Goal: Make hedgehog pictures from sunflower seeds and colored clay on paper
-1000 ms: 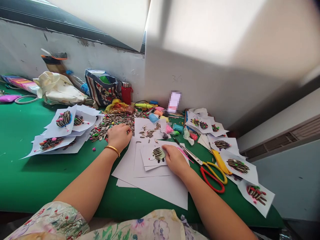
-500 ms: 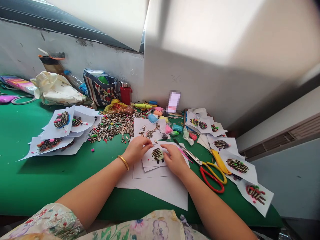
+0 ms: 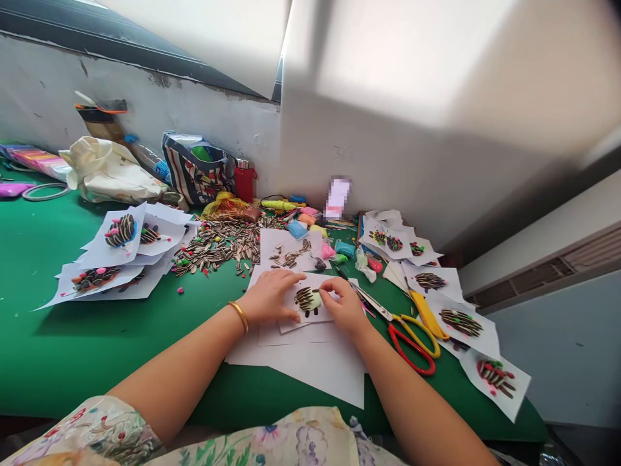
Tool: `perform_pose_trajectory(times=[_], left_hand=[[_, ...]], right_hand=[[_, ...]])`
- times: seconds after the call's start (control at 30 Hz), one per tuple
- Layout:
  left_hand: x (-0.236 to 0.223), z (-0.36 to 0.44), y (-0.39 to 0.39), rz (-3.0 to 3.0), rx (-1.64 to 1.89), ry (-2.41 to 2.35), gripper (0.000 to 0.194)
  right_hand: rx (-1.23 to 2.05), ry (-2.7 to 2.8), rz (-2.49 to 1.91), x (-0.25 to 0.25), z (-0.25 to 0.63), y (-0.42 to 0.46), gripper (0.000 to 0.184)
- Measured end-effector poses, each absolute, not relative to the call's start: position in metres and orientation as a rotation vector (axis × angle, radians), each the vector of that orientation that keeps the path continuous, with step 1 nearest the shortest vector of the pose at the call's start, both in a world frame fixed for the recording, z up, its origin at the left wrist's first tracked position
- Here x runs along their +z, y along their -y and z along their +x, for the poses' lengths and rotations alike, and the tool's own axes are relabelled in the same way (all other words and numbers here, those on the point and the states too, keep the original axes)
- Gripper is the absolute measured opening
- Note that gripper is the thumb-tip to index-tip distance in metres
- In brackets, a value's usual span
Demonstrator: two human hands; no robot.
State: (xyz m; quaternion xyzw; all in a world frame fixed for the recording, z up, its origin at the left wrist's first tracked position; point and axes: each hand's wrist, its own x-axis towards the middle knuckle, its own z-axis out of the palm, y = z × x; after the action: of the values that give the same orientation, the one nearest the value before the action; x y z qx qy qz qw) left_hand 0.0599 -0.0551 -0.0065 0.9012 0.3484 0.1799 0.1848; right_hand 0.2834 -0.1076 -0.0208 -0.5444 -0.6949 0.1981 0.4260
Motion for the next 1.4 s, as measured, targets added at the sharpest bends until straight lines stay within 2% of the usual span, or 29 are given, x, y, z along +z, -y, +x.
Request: perform_pose_trajectory(times=[0.07, 0.13, 0.37, 1.13, 1.4], left_hand=[[-0.008, 0.057, 0.054, 2.569, 0.394, -0.999, 0.099], [-0.009, 0.056, 0.054, 2.577, 0.339, -1.004, 0.102], [-0.01, 0.055, 0.051, 2.554, 0.341, -1.003, 0.097], [-0.01, 0.055, 0.051, 2.561, 0.347, -0.999, 0.097], [-0.008, 0.055, 0.051, 2.566, 0.325, -1.001, 0.097]], right_hand=[[0.476, 1.771, -1.388, -0.02, 0.286, 0.106, 0.009], [0.473, 1.812, -1.398, -0.019, 0.286, 0.107, 0.008], [0.462, 1.907, -1.411, -0.019, 0.28, 0.112, 0.008], [0.185, 2.119, -1.522, -0.016, 0.273, 0.115, 0.011], [0.191, 2.133, -1.542, -0.017, 0.273, 0.117, 0.01]])
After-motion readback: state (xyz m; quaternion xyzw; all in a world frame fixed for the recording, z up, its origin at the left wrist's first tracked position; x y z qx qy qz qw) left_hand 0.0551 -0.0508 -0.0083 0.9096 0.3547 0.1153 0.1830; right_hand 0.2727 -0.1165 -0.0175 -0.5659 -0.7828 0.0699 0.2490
